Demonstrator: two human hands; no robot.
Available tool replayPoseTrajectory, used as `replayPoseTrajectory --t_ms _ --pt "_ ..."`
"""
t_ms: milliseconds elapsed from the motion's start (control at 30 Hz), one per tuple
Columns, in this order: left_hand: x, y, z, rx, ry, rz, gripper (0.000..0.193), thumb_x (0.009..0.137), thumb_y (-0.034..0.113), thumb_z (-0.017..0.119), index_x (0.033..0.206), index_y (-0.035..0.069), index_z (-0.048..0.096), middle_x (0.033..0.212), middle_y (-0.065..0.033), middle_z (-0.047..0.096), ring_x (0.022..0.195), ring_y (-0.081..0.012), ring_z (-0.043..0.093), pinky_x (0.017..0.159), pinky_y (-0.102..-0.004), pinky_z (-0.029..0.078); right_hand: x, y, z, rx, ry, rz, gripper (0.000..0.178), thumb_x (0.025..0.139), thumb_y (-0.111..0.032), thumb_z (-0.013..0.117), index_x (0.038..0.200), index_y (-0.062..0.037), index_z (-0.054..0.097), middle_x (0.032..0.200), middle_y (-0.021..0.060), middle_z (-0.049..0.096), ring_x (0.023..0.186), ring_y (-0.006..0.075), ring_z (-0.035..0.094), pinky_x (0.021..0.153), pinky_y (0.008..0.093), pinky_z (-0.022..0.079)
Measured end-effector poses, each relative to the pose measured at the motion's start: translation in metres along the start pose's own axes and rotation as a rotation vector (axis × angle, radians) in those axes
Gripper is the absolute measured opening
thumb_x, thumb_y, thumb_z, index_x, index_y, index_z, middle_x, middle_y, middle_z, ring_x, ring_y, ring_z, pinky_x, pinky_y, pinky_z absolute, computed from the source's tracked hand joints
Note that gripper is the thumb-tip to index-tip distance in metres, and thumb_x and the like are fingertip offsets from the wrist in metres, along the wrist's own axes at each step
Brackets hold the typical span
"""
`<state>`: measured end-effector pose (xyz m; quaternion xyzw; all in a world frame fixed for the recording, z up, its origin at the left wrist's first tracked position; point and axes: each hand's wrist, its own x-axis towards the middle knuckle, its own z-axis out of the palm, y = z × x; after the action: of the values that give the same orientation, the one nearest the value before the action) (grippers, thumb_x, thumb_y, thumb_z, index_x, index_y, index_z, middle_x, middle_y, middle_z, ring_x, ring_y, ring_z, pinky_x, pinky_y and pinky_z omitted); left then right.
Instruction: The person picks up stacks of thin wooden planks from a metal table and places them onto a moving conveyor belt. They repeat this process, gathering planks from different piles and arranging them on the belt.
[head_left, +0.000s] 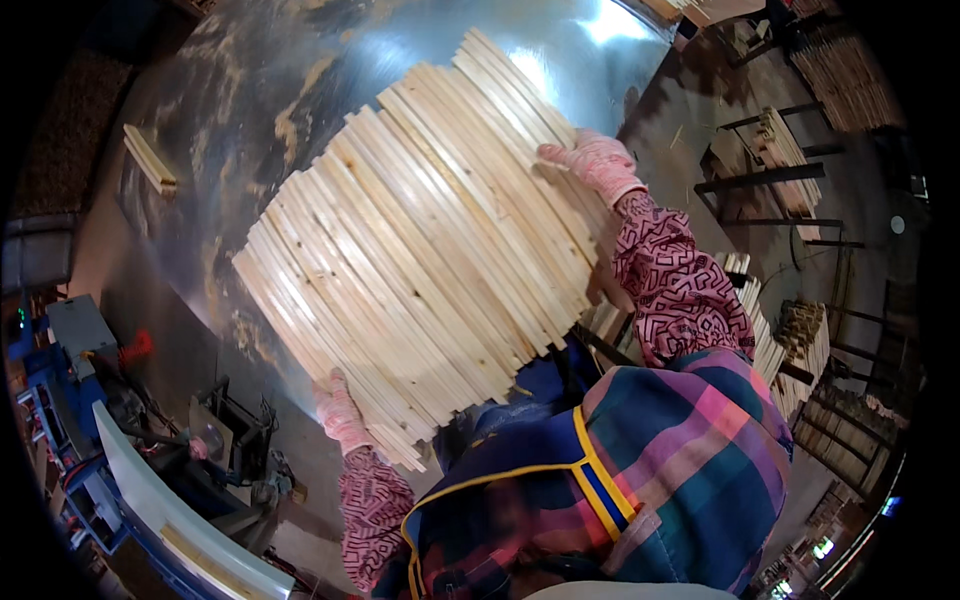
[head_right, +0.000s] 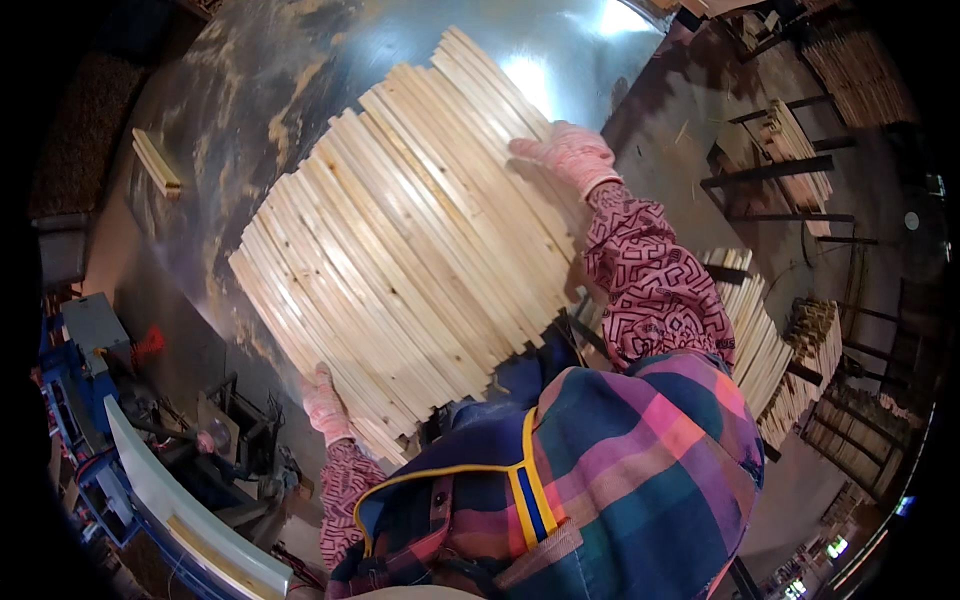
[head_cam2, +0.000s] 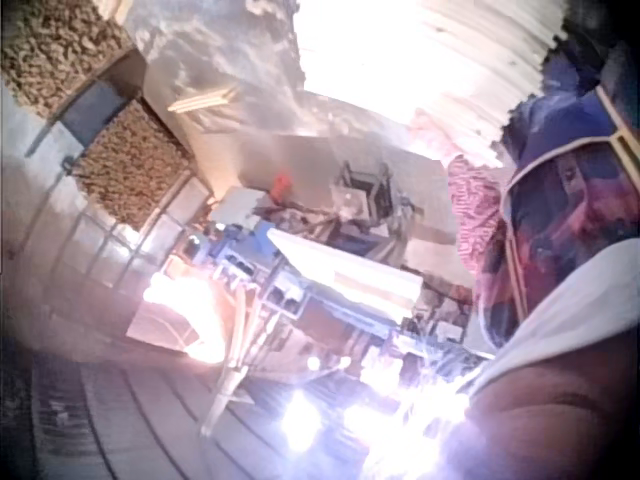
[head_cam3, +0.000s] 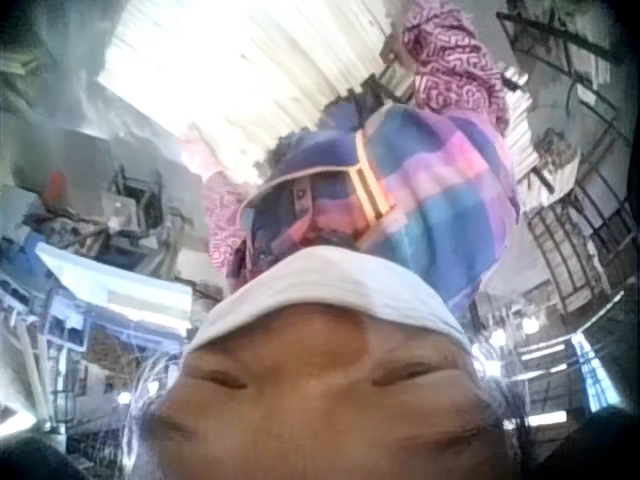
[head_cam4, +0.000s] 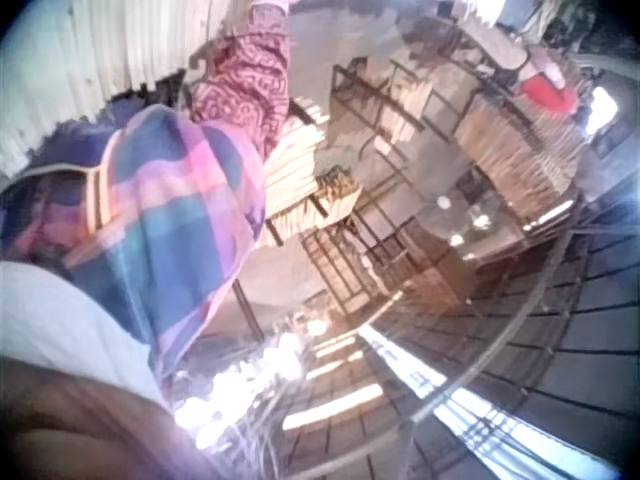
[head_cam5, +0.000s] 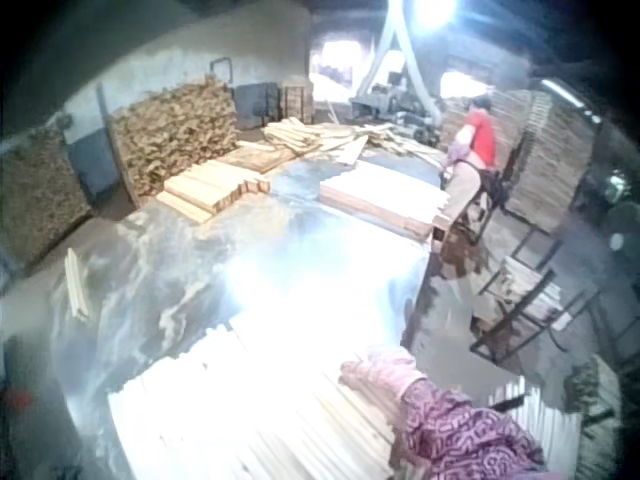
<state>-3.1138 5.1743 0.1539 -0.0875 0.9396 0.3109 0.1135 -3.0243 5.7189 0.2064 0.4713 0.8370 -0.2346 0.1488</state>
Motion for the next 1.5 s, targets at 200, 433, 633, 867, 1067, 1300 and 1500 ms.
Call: replayPoseTrajectory --t_ms 200,433,633,867,1067,1300,1500 --pt "-0.004 0.022 -0.003 0.148 -0.071 -0.169 0.083 0.091 0.052 0.060 0.144 -0.009 0.040 0.126 -0.0277 0.062 0.110 -0.0365 0.062 0.097 -0.0379 0.046 -0.019 -0.011 0.018 -0.160 0.117 -0.161 0.115 0.063 -0.054 0.081 0.153 -0.0094 0.024 0.139 0.0241 0.045 0.126 0.0392 0.051 0.105 0.0441 0.044" --pt "0.037 -0.068 0.001 -0.424 -0.017 0.084 0.068 0.097 0.041 0.059 0.143 -0.006 0.043 0.134 -0.0206 0.059 0.115 -0.0287 0.060 0.097 -0.0375 0.047 0.006 0.034 -0.008 -0.024 -0.009 -0.269 0.097 0.079 -0.048 0.076 0.156 -0.0140 0.027 0.148 0.0210 0.043 0.134 0.0385 0.045 0.110 0.0430 0.039" --pt "0.096 -0.097 0.008 -0.654 0.138 0.047 0.053 0.103 0.028 0.055 0.145 0.000 0.042 0.135 -0.0144 0.058 0.118 -0.0235 0.060 0.098 -0.0325 0.050 0.098 0.093 0.036 0.122 0.480 -0.567 0.065 0.095 -0.043 0.059 0.149 -0.0117 0.040 0.140 0.0228 0.052 0.125 0.0394 0.053 0.105 0.0419 0.043" --pt "0.128 -0.063 0.028 -1.089 0.083 0.095 0.060 0.100 0.039 0.054 0.148 0.006 0.040 0.131 -0.0130 0.060 0.111 -0.0247 0.063 0.095 -0.0356 0.054 0.155 0.057 0.095 1.002 0.174 -0.619 0.060 0.103 -0.035 0.047 0.153 -0.0061 0.032 0.141 0.0152 0.055 0.126 0.0276 0.055 0.104 0.0364 0.045" --pt "0.093 -0.004 0.021 -1.440 -0.574 -0.101 0.094 0.083 0.071 0.061 0.148 0.007 0.039 0.142 -0.0135 0.052 0.123 -0.0296 0.057 0.100 -0.0439 0.052 0.166 0.084 0.095 1.403 -0.424 -0.565 0.059 0.105 -0.038 0.043 0.152 -0.0036 0.032 0.088 0.0023 0.048 0.084 0.0152 0.054 0.094 0.0285 0.051" --pt "0.066 -0.019 -0.003 -1.485 -0.538 -0.316 0.092 0.081 0.063 0.070 0.147 0.006 0.041 0.141 -0.0150 0.053 0.121 -0.0315 0.059 0.096 -0.0469 0.055 0.104 0.077 0.097 1.615 -0.807 -0.241 0.069 0.100 -0.058 0.043 0.145 -0.0062 0.042 0.128 0.0144 0.059 0.109 0.0265 0.063 0.099 0.0372 0.052" --pt "0.070 -0.046 0.007 -1.678 -0.769 -0.334 0.081 0.080 0.054 0.076 0.140 0.006 0.050 0.127 -0.0145 0.064 0.107 -0.0307 0.067 0.090 -0.0426 0.059 0.039 0.019 0.110 1.713 -0.805 -0.032 0.072 0.099 -0.061 0.042 0.146 -0.0064 0.042 0.138 0.0170 0.055 0.117 0.0288 0.061 0.099 0.0392 0.052"
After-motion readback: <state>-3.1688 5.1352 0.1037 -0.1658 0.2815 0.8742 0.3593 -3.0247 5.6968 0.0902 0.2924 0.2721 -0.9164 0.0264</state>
